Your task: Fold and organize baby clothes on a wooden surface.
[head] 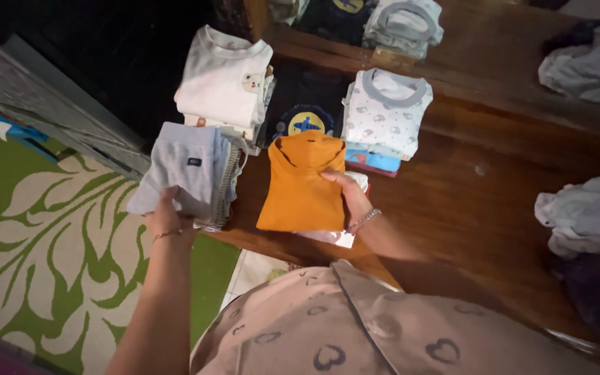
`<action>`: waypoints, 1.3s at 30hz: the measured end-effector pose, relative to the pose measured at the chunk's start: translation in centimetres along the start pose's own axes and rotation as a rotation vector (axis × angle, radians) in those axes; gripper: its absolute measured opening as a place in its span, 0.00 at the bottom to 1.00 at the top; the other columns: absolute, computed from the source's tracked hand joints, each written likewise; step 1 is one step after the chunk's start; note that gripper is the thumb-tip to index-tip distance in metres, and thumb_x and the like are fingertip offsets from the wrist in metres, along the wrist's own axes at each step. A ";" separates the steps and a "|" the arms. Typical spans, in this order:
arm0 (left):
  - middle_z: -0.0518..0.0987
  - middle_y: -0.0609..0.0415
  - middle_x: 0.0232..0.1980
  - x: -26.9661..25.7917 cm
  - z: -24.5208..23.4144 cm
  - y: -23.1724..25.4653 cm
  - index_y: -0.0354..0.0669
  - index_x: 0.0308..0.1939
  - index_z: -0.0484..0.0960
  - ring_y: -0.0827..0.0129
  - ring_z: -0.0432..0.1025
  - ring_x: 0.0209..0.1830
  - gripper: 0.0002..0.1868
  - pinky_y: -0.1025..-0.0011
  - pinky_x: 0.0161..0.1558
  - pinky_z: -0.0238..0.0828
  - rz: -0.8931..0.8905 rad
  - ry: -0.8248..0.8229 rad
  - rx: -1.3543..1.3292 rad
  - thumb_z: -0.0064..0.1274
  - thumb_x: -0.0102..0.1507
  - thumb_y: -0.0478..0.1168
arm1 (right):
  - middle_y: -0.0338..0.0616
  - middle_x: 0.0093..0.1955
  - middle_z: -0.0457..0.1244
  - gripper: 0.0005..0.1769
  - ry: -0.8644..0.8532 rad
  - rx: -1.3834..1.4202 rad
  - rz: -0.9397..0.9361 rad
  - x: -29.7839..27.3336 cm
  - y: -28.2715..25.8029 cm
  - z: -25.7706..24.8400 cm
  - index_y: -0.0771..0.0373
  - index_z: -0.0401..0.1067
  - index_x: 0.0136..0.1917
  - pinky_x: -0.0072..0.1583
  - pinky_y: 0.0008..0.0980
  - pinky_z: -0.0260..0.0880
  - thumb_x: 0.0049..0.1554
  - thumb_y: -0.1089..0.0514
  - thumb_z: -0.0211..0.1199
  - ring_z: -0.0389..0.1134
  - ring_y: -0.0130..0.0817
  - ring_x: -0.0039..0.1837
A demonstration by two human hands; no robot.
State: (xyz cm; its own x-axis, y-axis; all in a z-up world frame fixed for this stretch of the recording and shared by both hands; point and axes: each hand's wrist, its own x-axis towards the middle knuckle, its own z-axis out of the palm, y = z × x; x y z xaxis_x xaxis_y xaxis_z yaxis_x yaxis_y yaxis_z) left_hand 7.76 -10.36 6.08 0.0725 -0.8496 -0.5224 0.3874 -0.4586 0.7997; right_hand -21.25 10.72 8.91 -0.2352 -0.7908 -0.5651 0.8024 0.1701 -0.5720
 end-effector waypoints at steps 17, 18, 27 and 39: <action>0.81 0.29 0.46 -4.3 8.5 -19.1 0.23 0.49 0.80 0.40 0.77 0.47 0.46 0.52 0.47 0.74 0.650 -0.482 1.219 0.72 0.49 0.65 | 0.50 0.63 0.67 0.34 0.115 -0.448 -0.198 -6.3 3.5 -25.9 0.68 0.66 0.67 0.63 0.46 0.70 0.49 0.55 0.65 0.68 0.46 0.63; 0.82 0.30 0.45 -5.0 9.3 -18.0 0.22 0.47 0.80 0.43 0.79 0.46 0.49 0.53 0.47 0.76 0.518 -0.498 1.264 0.74 0.43 0.66 | 0.49 0.65 0.66 0.24 0.090 0.296 0.120 -5.8 3.7 -25.6 0.68 0.66 0.67 0.66 0.46 0.70 0.62 0.53 0.55 0.67 0.44 0.66; 0.84 0.36 0.48 -5.3 8.4 -8.4 0.33 0.46 0.85 0.48 0.80 0.46 0.26 0.57 0.52 0.76 0.595 -0.328 1.418 0.69 0.51 0.48 | 0.43 0.66 0.65 0.22 0.101 -0.067 0.009 -3.5 2.3 -20.6 0.59 0.66 0.69 0.64 0.48 0.68 0.62 0.59 0.58 0.67 0.43 0.66; 0.57 0.45 0.79 -13.4 8.7 -8.7 0.54 0.70 0.69 0.43 0.49 0.79 0.33 0.36 0.71 0.42 1.127 -0.585 1.655 0.56 0.60 0.48 | 0.45 0.62 0.68 0.20 0.091 0.067 0.015 1.5 4.3 -16.9 0.61 0.67 0.67 0.63 0.46 0.72 0.61 0.62 0.56 0.71 0.43 0.62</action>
State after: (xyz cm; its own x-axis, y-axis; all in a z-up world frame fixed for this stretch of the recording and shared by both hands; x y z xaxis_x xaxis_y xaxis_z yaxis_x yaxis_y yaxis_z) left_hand -4.56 2.79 8.71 -0.7265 -0.6732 0.1383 -0.6302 0.7328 0.2564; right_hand -27.46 20.21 -4.47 -0.2689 -0.7315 -0.6265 0.8405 0.1394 -0.5235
